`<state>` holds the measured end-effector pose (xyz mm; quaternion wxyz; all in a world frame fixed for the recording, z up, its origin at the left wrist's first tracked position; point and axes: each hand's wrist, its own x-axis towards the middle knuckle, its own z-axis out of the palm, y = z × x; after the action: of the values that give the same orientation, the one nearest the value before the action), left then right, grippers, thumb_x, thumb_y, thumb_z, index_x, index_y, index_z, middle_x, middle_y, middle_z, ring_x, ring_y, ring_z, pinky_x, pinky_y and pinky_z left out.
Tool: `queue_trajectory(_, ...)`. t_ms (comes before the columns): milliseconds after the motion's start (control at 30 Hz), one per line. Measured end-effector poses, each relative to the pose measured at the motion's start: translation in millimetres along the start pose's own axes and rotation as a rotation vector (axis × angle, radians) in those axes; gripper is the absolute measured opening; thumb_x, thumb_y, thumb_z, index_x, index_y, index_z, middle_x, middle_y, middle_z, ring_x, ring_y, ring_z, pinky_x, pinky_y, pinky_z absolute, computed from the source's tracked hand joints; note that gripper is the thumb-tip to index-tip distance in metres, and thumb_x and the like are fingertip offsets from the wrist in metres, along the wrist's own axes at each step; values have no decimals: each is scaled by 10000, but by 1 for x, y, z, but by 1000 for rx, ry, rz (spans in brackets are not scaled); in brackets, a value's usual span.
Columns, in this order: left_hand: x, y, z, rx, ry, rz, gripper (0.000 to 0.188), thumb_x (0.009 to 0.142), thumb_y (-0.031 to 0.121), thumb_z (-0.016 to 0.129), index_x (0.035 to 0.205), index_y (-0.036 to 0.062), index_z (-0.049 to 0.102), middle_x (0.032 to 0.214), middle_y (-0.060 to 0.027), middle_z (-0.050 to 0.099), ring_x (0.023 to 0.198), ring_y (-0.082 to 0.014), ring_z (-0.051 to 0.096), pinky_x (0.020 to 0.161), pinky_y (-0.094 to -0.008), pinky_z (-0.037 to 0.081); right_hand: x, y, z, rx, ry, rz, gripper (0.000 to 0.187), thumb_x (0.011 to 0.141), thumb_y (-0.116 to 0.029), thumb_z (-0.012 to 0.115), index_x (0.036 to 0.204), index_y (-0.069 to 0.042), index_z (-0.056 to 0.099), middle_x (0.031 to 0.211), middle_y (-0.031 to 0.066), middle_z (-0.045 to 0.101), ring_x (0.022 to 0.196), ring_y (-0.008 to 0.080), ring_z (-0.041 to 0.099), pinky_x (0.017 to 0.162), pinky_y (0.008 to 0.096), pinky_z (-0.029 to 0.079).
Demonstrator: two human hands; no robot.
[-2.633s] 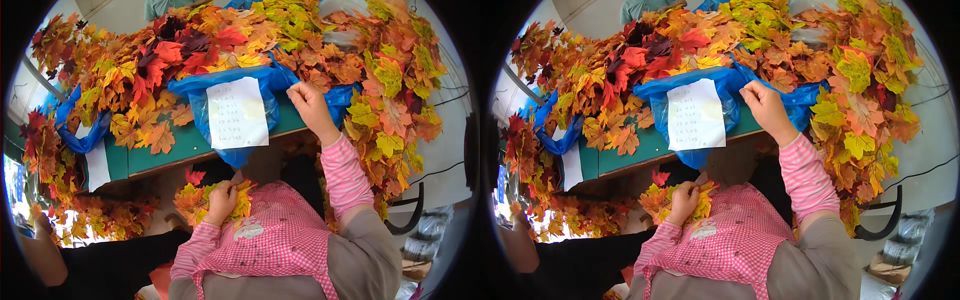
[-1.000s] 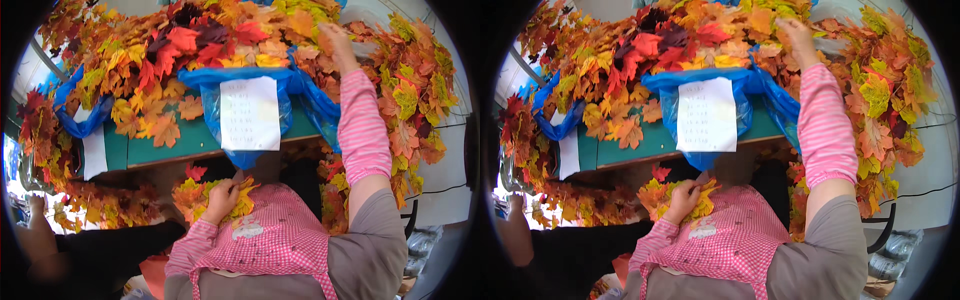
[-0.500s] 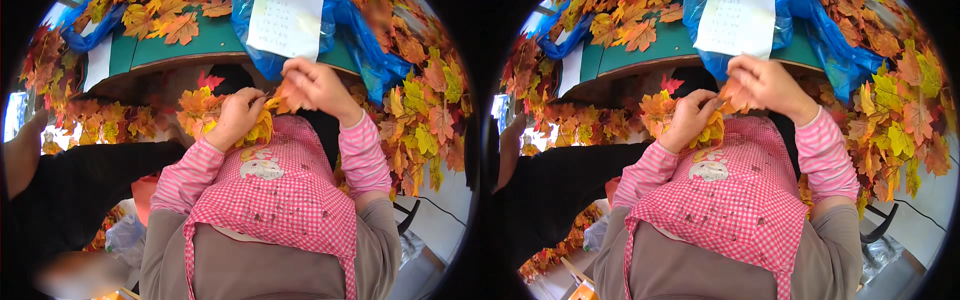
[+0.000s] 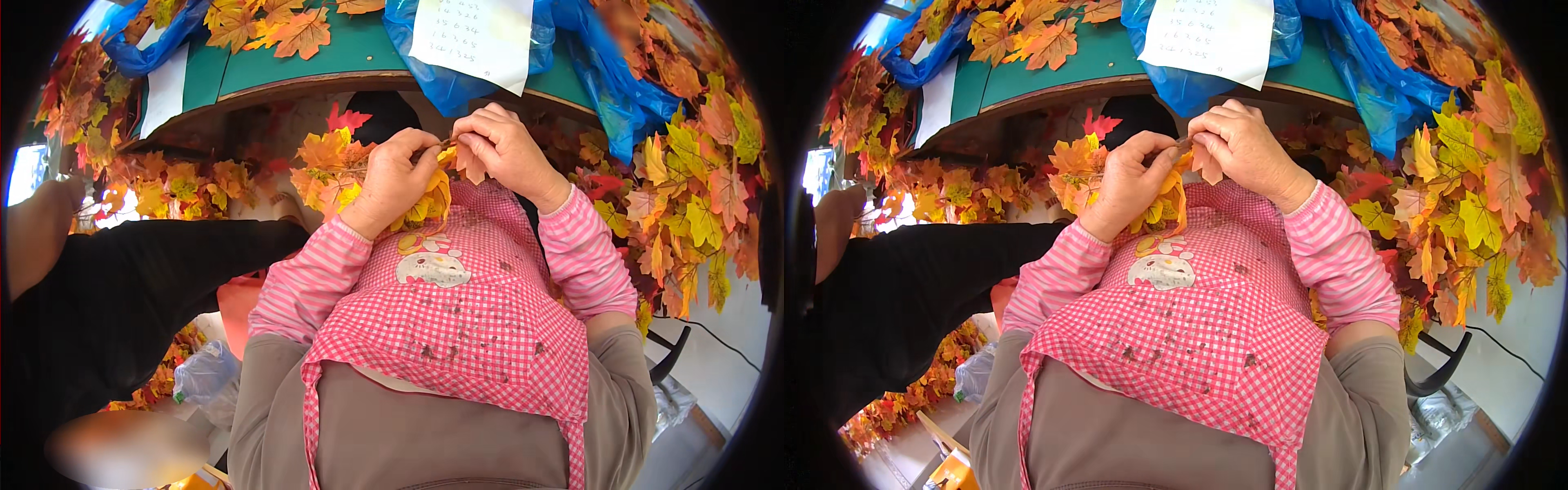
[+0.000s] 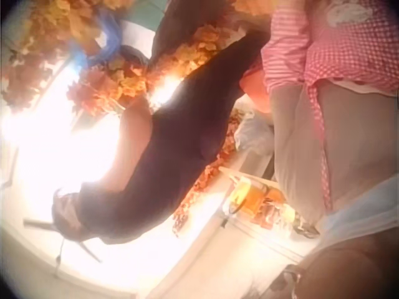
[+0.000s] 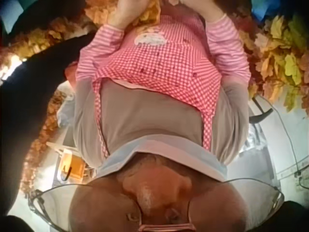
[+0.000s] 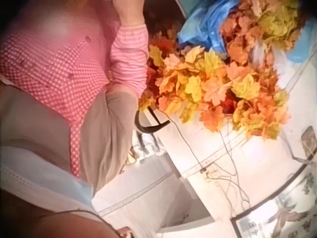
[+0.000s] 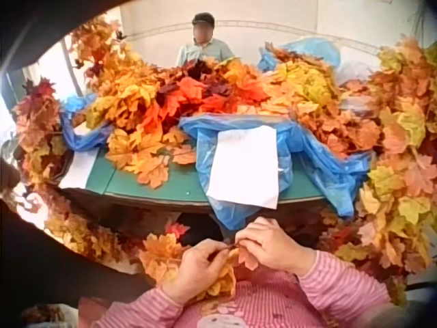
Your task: The person strings together artificial maple leaves to create decorative garlands.
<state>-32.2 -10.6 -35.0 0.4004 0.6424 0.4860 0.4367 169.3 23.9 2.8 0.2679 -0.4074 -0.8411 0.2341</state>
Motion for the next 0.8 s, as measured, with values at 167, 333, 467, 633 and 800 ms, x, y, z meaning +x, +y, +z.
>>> queue_trajectory(167, 1, 1, -1, 71, -23, 59, 93, 896, 44, 652, 968, -15, 654, 812, -63, 651, 718, -100, 613, 638, -256, 503, 1, 1, 2, -26, -18, 4, 88, 912, -116, 590, 952, -93, 665, 890, 15, 655, 897, 214, 578, 874, 376, 401)
queue_trajectory(333, 0, 1, -2, 74, -21, 77, 93, 889, 48, 655, 957, -15, 658, 814, -78, 653, 712, -114, 623, 631, -263, 504, 2, 0, 2, -27, -25, -4, 85, 915, -116, 589, 949, -92, 664, 887, 17, 656, 892, 215, 581, 875, 374, 402)
queue_trajectory(467, 3, 2, -2, 64, -22, 58, 93, 892, 56, 650, 952, -15, 659, 814, -78, 653, 718, -118, 628, 634, -265, 508, 4, 3, -1, -31, -16, 14, 86, 909, -106, 590, 949, -87, 664, 879, 24, 658, 889, 218, 583, 874, 372, 403)
queue_trajectory(633, 5, 5, -1, 60, -13, 28, 90, 832, 40, 652, 905, -12, 663, 836, -130, 658, 750, -261, 672, 665, -338, 533, 3, 3, 5, -50, 2, -24, 75, 868, -58, 590, 929, -59, 634, 848, 61, 618, 859, 252, 561, 830, 378, 420)
queue_trajectory(800, 0, -4, 2, 155, 36, 178, 82, 815, 51, 654, 879, -1, 660, 813, -143, 652, 722, -285, 663, 636, -354, 523, 3, -7, 12, -220, 55, -220, 108, 802, -68, 630, 909, -83, 617, 820, 65, 575, 833, 278, 531, 772, 394, 403)
